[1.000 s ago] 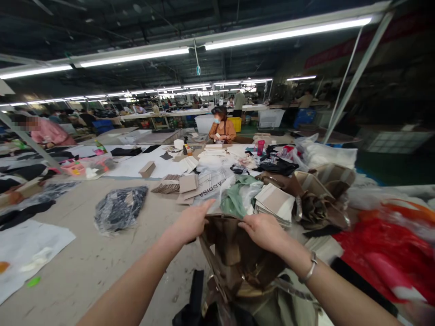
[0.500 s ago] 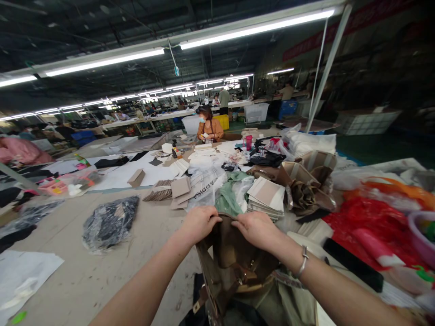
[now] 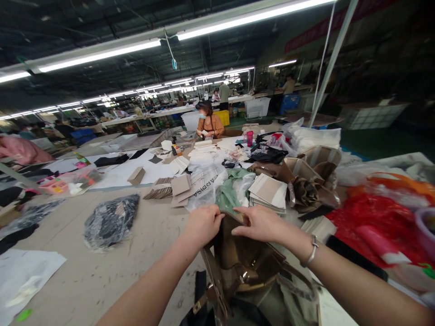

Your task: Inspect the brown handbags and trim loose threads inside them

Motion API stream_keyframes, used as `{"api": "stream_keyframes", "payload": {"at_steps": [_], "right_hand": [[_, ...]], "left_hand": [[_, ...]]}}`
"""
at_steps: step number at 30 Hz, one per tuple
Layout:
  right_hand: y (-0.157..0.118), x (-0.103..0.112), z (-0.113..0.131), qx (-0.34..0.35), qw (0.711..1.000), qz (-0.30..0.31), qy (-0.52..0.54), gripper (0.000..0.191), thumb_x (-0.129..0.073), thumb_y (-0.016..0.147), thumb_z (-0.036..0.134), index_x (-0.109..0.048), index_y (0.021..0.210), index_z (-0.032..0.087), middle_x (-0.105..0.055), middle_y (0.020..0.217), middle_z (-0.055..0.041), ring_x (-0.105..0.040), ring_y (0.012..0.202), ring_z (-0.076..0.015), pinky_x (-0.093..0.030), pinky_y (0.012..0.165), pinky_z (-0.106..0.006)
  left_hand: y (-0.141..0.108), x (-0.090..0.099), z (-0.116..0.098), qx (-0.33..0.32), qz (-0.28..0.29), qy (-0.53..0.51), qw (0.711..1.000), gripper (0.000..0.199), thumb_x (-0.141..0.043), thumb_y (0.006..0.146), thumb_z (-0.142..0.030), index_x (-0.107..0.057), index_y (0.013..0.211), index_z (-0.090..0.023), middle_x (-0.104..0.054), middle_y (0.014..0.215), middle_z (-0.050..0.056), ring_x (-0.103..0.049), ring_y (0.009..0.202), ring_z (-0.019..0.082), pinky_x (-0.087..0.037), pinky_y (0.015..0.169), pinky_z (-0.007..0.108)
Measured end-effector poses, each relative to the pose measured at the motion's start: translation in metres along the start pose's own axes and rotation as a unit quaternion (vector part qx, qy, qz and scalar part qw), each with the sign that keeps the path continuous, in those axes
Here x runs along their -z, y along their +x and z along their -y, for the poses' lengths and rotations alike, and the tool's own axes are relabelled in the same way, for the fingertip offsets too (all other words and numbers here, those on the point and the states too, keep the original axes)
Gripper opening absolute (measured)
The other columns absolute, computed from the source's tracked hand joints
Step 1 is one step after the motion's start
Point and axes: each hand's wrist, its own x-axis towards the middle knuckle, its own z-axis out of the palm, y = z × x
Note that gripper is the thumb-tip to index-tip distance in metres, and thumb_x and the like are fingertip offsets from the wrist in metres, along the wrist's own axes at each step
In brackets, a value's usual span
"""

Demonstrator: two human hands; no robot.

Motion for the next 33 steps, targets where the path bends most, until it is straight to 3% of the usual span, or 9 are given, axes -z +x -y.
{"api": "stream_keyframes", "payload": {"at_steps": [3, 6, 9, 12, 18, 22, 24, 29, 33], "right_hand": [[0.009, 0.003, 0.003, 0.024, 1.000, 0.007, 0.016, 0.059, -0.052, 0.070, 0.066, -0.059, 0.111, 0.025, -0.067, 0.072, -0.0012, -0.059, 0.065, -0.0174, -0.035, 0.055, -0.024], [0.016, 0.003, 0.008, 0.017, 1.000, 0.003, -0.010, 0.045, -0.046, 0.078, 0.060, -0.067, 0.091, 0.023, -0.068, 0.075, -0.0033, -0.060, 0.068, -0.0172, -0.036, 0.057, -0.024], [0.021, 0.000, 0.014, 0.012, 0.999, 0.000, -0.052, 0.051, -0.035, 0.085, 0.059, -0.069, 0.078, 0.021, -0.069, 0.076, -0.0058, -0.061, 0.071, -0.0187, -0.037, 0.057, -0.025], [0.023, -0.002, 0.017, 0.003, 0.996, -0.009, -0.092, 0.053, -0.029, 0.088, 0.054, -0.069, 0.077, 0.020, -0.069, 0.079, -0.0084, -0.063, 0.077, -0.0204, -0.040, 0.063, -0.026], [0.020, -0.004, 0.016, 0.005, 0.993, -0.016, -0.113, 0.041, -0.035, 0.089, 0.044, -0.068, 0.082, 0.020, -0.069, 0.084, -0.0080, -0.062, 0.080, -0.0200, -0.041, 0.067, -0.025], [0.020, -0.005, 0.011, 0.006, 0.993, -0.020, -0.113, 0.041, -0.035, 0.089, 0.044, -0.067, 0.081, 0.020, -0.069, 0.083, -0.0076, -0.062, 0.078, -0.0202, -0.041, 0.065, -0.026], [0.021, -0.005, 0.011, 0.009, 0.994, -0.016, -0.112, 0.042, -0.034, 0.089, 0.045, -0.067, 0.081, 0.020, -0.069, 0.082, -0.0075, -0.062, 0.078, -0.0202, -0.041, 0.065, -0.026], [0.022, -0.006, 0.010, 0.013, 0.995, -0.017, -0.101, 0.044, -0.033, 0.090, 0.045, -0.067, 0.081, 0.020, -0.069, 0.083, -0.0075, -0.062, 0.079, -0.0197, -0.040, 0.067, -0.026], [0.021, -0.009, 0.007, 0.011, 0.995, -0.019, -0.094, 0.045, -0.032, 0.090, 0.045, -0.066, 0.080, 0.019, -0.069, 0.082, -0.0075, -0.062, 0.079, -0.0199, -0.040, 0.066, -0.027]], "left_hand": [[0.000, -0.001, -0.001, 0.005, 0.004, -0.003, 1.000, 0.022, -0.046, 0.084, -0.036, -0.059, 0.078, -0.020, -0.066, 0.081, 0.003, -0.059, 0.075, 0.017, -0.037, 0.064, 0.026], [0.000, -0.002, -0.003, 0.015, 0.005, -0.004, 1.000, 0.022, -0.045, 0.084, -0.036, -0.058, 0.078, -0.020, -0.065, 0.080, 0.003, -0.059, 0.075, 0.017, -0.037, 0.064, 0.026], [0.001, -0.004, -0.002, 0.016, -0.001, -0.005, 1.000, 0.022, -0.045, 0.084, -0.035, -0.058, 0.077, -0.019, -0.065, 0.079, 0.003, -0.060, 0.075, 0.017, -0.039, 0.063, 0.026], [0.000, -0.006, 0.002, 0.000, -0.013, -0.033, 0.999, 0.019, -0.047, 0.084, -0.034, -0.058, 0.078, -0.020, -0.065, 0.080, 0.003, -0.060, 0.077, 0.018, -0.042, 0.067, 0.027], [-0.007, -0.002, 0.018, -0.097, -0.020, -0.214, 0.972, 0.014, -0.060, 0.076, -0.028, -0.055, 0.087, -0.021, -0.059, 0.116, 0.004, -0.054, 0.107, 0.018, -0.043, 0.089, 0.030], [-0.009, -0.002, 0.026, -0.068, 0.005, -0.268, 0.961, 0.046, -0.062, 0.073, -0.026, -0.046, 0.117, -0.022, -0.055, 0.124, 0.006, -0.055, 0.108, 0.019, -0.044, 0.089, 0.031], [-0.007, -0.004, 0.029, -0.036, 0.031, -0.237, 0.970, 0.059, -0.065, 0.070, -0.031, -0.043, 0.124, -0.023, -0.058, 0.120, 0.006, -0.058, 0.102, 0.020, -0.045, 0.087, 0.032], [-0.003, -0.006, 0.029, -0.050, 0.080, -0.158, 0.983, 0.025, -0.054, 0.079, -0.038, -0.064, 0.098, -0.026, -0.069, 0.092, 0.000, -0.062, 0.083, 0.018, -0.044, 0.072, 0.027], [-0.001, -0.005, 0.028, -0.045, 0.077, -0.126, 0.988, 0.024, -0.050, 0.081, -0.040, -0.068, 0.086, -0.024, -0.070, 0.079, 0.000, -0.061, 0.071, 0.016, -0.040, 0.063, 0.024]]}}
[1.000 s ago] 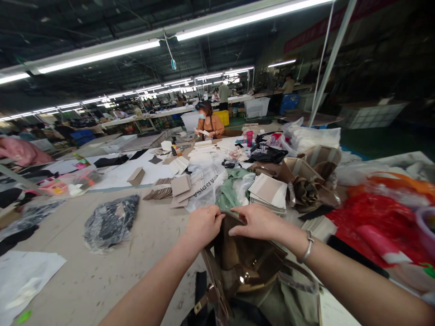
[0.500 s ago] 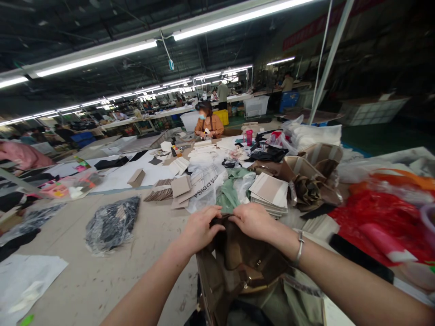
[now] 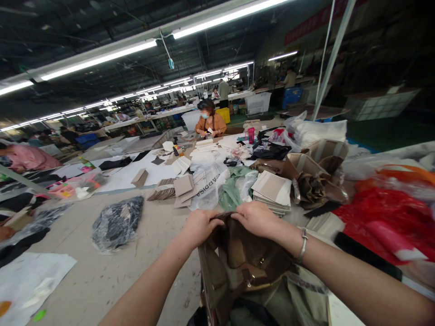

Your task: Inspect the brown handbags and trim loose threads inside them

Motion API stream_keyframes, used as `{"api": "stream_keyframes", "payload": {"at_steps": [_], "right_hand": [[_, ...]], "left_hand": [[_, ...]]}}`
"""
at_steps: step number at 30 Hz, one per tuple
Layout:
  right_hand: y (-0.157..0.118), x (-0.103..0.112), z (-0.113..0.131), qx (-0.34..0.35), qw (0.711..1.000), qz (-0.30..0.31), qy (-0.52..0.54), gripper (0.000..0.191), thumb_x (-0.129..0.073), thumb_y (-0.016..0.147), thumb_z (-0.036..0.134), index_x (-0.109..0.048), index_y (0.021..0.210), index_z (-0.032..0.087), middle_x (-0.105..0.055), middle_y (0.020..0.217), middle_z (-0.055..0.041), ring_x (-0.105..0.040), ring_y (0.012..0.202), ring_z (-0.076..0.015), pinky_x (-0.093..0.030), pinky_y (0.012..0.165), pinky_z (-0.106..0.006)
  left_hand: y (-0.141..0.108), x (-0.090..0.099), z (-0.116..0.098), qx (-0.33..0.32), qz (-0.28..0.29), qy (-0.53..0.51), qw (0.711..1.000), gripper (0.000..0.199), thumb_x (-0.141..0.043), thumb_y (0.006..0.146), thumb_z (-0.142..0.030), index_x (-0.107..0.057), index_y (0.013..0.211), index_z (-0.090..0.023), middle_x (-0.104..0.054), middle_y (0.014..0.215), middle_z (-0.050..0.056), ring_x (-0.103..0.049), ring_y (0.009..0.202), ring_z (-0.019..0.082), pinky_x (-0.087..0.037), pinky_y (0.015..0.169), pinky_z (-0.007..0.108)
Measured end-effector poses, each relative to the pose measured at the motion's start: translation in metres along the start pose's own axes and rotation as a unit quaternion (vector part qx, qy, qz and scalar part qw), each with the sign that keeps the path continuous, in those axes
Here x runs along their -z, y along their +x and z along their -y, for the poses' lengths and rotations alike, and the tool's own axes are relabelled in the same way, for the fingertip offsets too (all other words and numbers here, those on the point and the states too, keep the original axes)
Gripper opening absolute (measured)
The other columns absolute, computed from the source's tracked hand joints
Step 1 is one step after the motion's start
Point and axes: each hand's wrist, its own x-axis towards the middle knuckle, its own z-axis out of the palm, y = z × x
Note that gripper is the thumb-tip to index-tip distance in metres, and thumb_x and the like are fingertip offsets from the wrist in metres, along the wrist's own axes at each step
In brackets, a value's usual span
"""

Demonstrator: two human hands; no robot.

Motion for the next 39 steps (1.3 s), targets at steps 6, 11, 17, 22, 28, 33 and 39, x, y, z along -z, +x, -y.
{"api": "stream_keyframes", "payload": {"at_steps": [6, 11, 17, 22, 28, 33, 39], "right_hand": [[0.000, -0.001, -0.003, -0.005, 1.000, -0.001, 0.004, 0.046, -0.031, 0.090, 0.047, -0.066, 0.079, 0.020, -0.069, 0.081, -0.0074, -0.063, 0.078, -0.0197, -0.040, 0.066, -0.026], [0.001, 0.000, -0.001, -0.007, 1.000, -0.001, 0.012, 0.044, -0.032, 0.091, 0.045, -0.067, 0.081, 0.020, -0.069, 0.083, -0.0073, -0.062, 0.080, -0.0192, -0.040, 0.069, -0.026], [-0.001, -0.003, -0.004, -0.018, 0.999, -0.014, 0.033, 0.050, -0.028, 0.091, 0.049, -0.068, 0.078, 0.020, -0.069, 0.080, -0.0071, -0.062, 0.078, -0.0193, -0.040, 0.065, -0.026], [-0.003, -0.001, -0.014, 0.002, 0.991, -0.019, 0.130, 0.052, -0.044, 0.076, 0.066, -0.064, 0.105, 0.027, -0.069, 0.082, -0.0026, -0.062, 0.074, -0.0186, -0.040, 0.063, -0.025], [0.009, 0.003, -0.013, 0.098, 0.978, -0.019, 0.182, 0.050, -0.054, 0.079, 0.049, -0.053, 0.123, 0.027, -0.066, 0.106, -0.0035, -0.061, 0.092, -0.0192, -0.042, 0.076, -0.025], [0.026, 0.003, -0.004, 0.159, 0.979, 0.004, 0.129, 0.028, -0.046, 0.086, 0.037, -0.066, 0.102, 0.025, -0.069, 0.097, -0.0023, -0.062, 0.088, -0.0174, -0.041, 0.073, -0.024], [0.032, 0.000, -0.001, 0.157, 0.985, -0.023, 0.065, 0.026, -0.046, 0.086, 0.034, -0.069, 0.093, 0.023, -0.071, 0.088, -0.0034, -0.062, 0.082, -0.0182, -0.039, 0.067, -0.024]], "left_hand": [[0.003, 0.001, 0.000, 0.008, -0.004, 0.016, 1.000, 0.027, -0.051, 0.080, -0.043, -0.069, 0.079, -0.024, -0.069, 0.071, 0.000, -0.059, 0.065, 0.014, -0.036, 0.058, 0.024], [0.004, 0.003, -0.003, 0.011, 0.004, 0.007, 1.000, 0.027, -0.050, 0.081, -0.042, -0.070, 0.079, -0.023, -0.069, 0.073, 0.000, -0.059, 0.066, 0.014, -0.037, 0.059, 0.023], [0.007, 0.000, -0.007, 0.024, -0.026, 0.031, 0.999, 0.024, -0.050, 0.081, -0.038, -0.069, 0.078, -0.023, -0.069, 0.073, 0.000, -0.059, 0.067, 0.014, -0.036, 0.058, 0.024], [0.009, -0.003, -0.008, 0.038, -0.027, 0.033, 0.998, 0.024, -0.050, 0.081, -0.037, -0.069, 0.079, -0.022, -0.070, 0.076, 0.001, -0.060, 0.069, 0.015, -0.038, 0.060, 0.025], [0.007, 0.001, -0.009, 0.039, -0.016, 0.020, 0.999, 0.022, -0.050, 0.081, -0.034, -0.069, 0.078, -0.022, -0.069, 0.075, 0.001, -0.060, 0.069, 0.015, -0.039, 0.061, 0.024], [0.006, 0.001, -0.005, 0.028, -0.017, -0.032, 0.999, 0.020, -0.052, 0.080, -0.032, -0.069, 0.079, -0.021, -0.069, 0.074, 0.000, -0.059, 0.068, 0.014, -0.040, 0.061, 0.023], [0.004, 0.001, 0.003, 0.044, -0.011, -0.165, 0.985, 0.022, -0.064, 0.070, -0.034, -0.068, 0.088, -0.023, -0.069, 0.081, -0.003, -0.060, 0.074, 0.014, -0.042, 0.065, 0.022]]}}
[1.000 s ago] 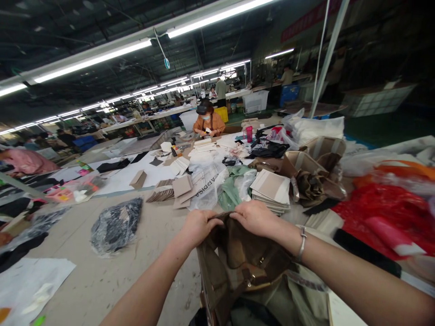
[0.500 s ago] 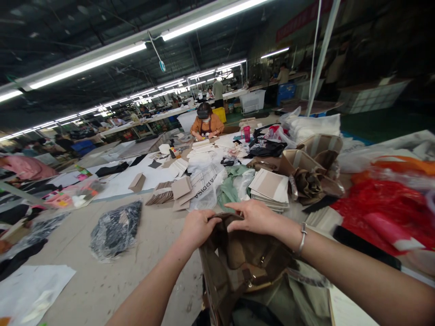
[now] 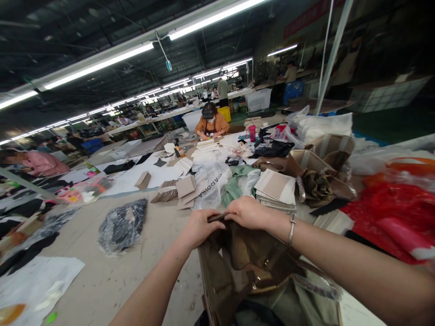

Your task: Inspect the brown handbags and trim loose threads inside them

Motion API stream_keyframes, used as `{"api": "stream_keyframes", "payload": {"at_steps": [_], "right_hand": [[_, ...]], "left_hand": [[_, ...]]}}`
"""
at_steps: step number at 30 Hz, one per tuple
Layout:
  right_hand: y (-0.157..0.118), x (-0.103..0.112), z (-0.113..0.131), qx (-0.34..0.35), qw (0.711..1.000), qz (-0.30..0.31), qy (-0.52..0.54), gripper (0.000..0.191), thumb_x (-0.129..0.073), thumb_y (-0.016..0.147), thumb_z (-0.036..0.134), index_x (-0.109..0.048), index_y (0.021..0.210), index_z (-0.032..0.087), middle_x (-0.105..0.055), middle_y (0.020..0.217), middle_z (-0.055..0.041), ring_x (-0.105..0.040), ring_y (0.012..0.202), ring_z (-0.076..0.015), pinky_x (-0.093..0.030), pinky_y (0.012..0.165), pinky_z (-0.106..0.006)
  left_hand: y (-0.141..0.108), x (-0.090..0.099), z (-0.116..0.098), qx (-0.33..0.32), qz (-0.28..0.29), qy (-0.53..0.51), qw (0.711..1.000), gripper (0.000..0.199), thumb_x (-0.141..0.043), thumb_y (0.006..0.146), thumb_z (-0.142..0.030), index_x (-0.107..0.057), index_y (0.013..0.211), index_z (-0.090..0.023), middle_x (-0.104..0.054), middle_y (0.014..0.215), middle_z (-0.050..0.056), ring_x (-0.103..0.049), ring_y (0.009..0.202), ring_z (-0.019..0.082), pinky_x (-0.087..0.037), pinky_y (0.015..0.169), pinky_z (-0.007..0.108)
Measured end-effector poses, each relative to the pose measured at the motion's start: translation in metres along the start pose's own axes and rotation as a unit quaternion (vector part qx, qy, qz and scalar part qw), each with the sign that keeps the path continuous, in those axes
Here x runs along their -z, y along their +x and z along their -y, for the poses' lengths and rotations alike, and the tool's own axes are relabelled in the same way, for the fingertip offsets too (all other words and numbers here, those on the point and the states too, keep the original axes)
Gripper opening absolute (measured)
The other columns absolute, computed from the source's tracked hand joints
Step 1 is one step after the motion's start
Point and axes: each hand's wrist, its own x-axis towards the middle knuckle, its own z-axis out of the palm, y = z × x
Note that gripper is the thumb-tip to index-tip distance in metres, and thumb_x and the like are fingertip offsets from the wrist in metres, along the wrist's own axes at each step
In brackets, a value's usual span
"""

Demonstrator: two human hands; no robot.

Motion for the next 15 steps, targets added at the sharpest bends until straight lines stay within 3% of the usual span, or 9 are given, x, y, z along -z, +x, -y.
{"api": "stream_keyframes", "payload": {"at_steps": [5, 11, 15], "right_hand": [[-0.002, 0.001, -0.003, 0.018, 1.000, 0.001, -0.013, 0.026, -0.045, 0.087, 0.031, -0.069, 0.089, 0.021, -0.070, 0.084, -0.0046, -0.062, 0.079, -0.0170, -0.038, 0.067, -0.024], [0.000, -0.001, -0.009, 0.024, 1.000, -0.006, -0.009, 0.023, -0.049, 0.085, 0.029, -0.069, 0.083, 0.019, -0.070, 0.079, -0.0057, -0.061, 0.074, -0.0167, -0.037, 0.062, -0.024], [0.001, -0.003, -0.012, 0.032, 0.999, -0.011, 0.012, 0.021, -0.050, 0.085, 0.029, -0.070, 0.084, 0.019, -0.070, 0.079, -0.0054, -0.061, 0.073, -0.0163, -0.037, 0.062, -0.024]], "left_hand": [[-0.001, 0.001, -0.001, -0.005, 0.018, -0.017, 1.000, 0.030, -0.068, 0.065, -0.032, -0.068, 0.094, -0.024, -0.069, 0.086, -0.004, -0.060, 0.078, 0.015, -0.043, 0.069, 0.023], [0.002, -0.002, 0.001, -0.003, -0.007, 0.013, 1.000, 0.019, -0.053, 0.079, -0.029, -0.069, 0.083, -0.020, -0.068, 0.075, -0.001, -0.059, 0.068, 0.013, -0.040, 0.063, 0.023], [0.003, -0.004, 0.000, -0.006, -0.028, 0.036, 0.999, 0.018, -0.052, 0.078, -0.025, -0.069, 0.077, -0.018, -0.066, 0.068, -0.001, -0.056, 0.064, 0.012, -0.037, 0.060, 0.023]]}}
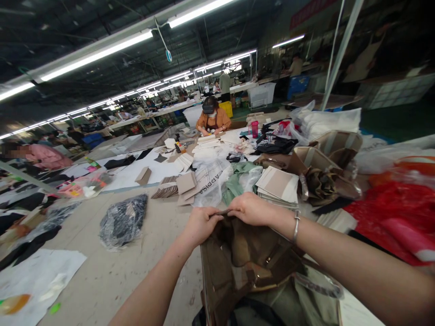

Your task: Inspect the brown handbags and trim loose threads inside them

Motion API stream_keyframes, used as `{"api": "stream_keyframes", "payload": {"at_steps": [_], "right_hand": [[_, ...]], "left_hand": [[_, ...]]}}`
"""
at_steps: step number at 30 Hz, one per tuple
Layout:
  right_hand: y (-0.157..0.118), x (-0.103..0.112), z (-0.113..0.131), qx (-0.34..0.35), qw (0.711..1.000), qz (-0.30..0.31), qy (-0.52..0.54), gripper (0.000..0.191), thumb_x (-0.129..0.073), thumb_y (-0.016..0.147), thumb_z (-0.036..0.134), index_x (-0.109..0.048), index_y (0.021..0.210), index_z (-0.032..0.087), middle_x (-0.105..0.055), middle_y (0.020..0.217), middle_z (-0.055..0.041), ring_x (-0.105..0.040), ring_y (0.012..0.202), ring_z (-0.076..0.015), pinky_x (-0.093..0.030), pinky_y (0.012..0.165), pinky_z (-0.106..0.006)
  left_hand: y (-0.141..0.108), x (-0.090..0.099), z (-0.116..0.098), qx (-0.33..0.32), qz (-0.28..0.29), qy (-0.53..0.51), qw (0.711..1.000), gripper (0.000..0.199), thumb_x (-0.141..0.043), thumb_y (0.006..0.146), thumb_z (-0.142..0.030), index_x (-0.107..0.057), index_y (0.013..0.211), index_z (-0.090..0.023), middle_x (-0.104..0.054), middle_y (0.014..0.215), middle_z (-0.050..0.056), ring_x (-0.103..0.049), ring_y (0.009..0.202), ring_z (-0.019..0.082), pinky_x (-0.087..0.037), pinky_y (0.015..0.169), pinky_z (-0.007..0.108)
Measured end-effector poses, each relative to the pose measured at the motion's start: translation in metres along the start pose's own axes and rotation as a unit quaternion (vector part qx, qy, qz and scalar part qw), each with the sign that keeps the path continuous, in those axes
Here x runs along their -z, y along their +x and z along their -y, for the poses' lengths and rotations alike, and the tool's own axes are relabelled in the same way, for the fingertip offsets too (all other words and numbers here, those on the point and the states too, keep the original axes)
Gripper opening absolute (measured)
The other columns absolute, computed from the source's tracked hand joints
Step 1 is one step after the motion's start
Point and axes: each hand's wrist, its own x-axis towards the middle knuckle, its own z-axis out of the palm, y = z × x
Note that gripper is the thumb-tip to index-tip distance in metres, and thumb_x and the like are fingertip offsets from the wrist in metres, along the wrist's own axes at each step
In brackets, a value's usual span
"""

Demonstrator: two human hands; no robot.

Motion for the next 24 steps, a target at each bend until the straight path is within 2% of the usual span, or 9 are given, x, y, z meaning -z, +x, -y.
{"api": "stream_keyframes", "payload": {"at_steps": [8, 11, 14, 17, 20, 24], "right_hand": [[0.001, -0.001, 0.000, -0.008, 1.000, -0.001, -0.002, 0.023, -0.049, 0.085, 0.031, -0.070, 0.086, 0.021, -0.070, 0.081, -0.0046, -0.061, 0.074, -0.0167, -0.036, 0.062, -0.024], [0.001, -0.001, 0.001, -0.021, 1.000, -0.001, -0.007, 0.023, -0.049, 0.085, 0.032, -0.070, 0.086, 0.021, -0.070, 0.081, -0.0046, -0.060, 0.075, -0.0170, -0.035, 0.062, -0.024], [0.000, 0.000, 0.003, -0.026, 0.999, 0.006, -0.018, 0.024, -0.048, 0.086, 0.031, -0.070, 0.084, 0.021, -0.070, 0.081, -0.0049, -0.060, 0.075, -0.0168, -0.035, 0.062, -0.024], [0.000, 0.000, 0.003, -0.024, 0.999, 0.009, -0.027, 0.025, -0.047, 0.086, 0.031, -0.069, 0.084, 0.021, -0.069, 0.081, -0.0053, -0.059, 0.074, -0.0166, -0.034, 0.062, -0.024], [-0.001, 0.000, -0.001, -0.015, 1.000, 0.011, -0.013, 0.026, -0.048, 0.086, 0.033, -0.069, 0.084, 0.020, -0.069, 0.079, -0.0055, -0.059, 0.073, -0.0160, -0.035, 0.063, -0.023], [-0.004, 0.003, -0.013, -0.001, 0.997, 0.030, 0.067, 0.033, -0.054, 0.081, 0.048, -0.070, 0.083, 0.019, -0.068, 0.072, -0.0028, -0.057, 0.064, -0.0140, -0.033, 0.057, -0.022]], "left_hand": [[0.001, 0.000, 0.000, 0.019, -0.010, -0.009, 1.000, 0.016, -0.053, 0.077, -0.025, -0.067, 0.074, -0.017, -0.063, 0.064, -0.002, -0.055, 0.062, 0.012, -0.038, 0.058, 0.023], [0.000, 0.002, -0.001, -0.002, 0.011, -0.026, 1.000, 0.017, -0.059, 0.074, -0.027, -0.067, 0.087, -0.020, -0.068, 0.080, -0.001, -0.059, 0.074, 0.014, -0.042, 0.067, 0.024], [0.000, 0.003, -0.003, -0.030, 0.038, -0.057, 0.997, 0.032, -0.064, 0.070, -0.031, -0.065, 0.102, -0.024, -0.068, 0.097, -0.002, -0.060, 0.086, 0.016, -0.043, 0.075, 0.024], [0.002, 0.001, -0.003, -0.023, 0.017, -0.042, 0.999, 0.022, -0.054, 0.079, -0.032, -0.069, 0.093, -0.023, -0.071, 0.088, -0.001, -0.062, 0.077, 0.015, -0.043, 0.070, 0.024], [0.005, -0.001, -0.003, -0.025, 0.006, 0.005, 1.000, 0.022, -0.049, 0.082, -0.028, -0.070, 0.083, -0.020, -0.071, 0.079, 0.000, -0.061, 0.069, 0.014, -0.041, 0.063, 0.023], [0.007, -0.003, -0.007, -0.041, -0.002, 0.060, 0.997, 0.022, -0.048, 0.083, -0.025, -0.069, 0.079, -0.020, -0.069, 0.075, 0.000, -0.059, 0.068, 0.013, -0.039, 0.062, 0.023]]}}
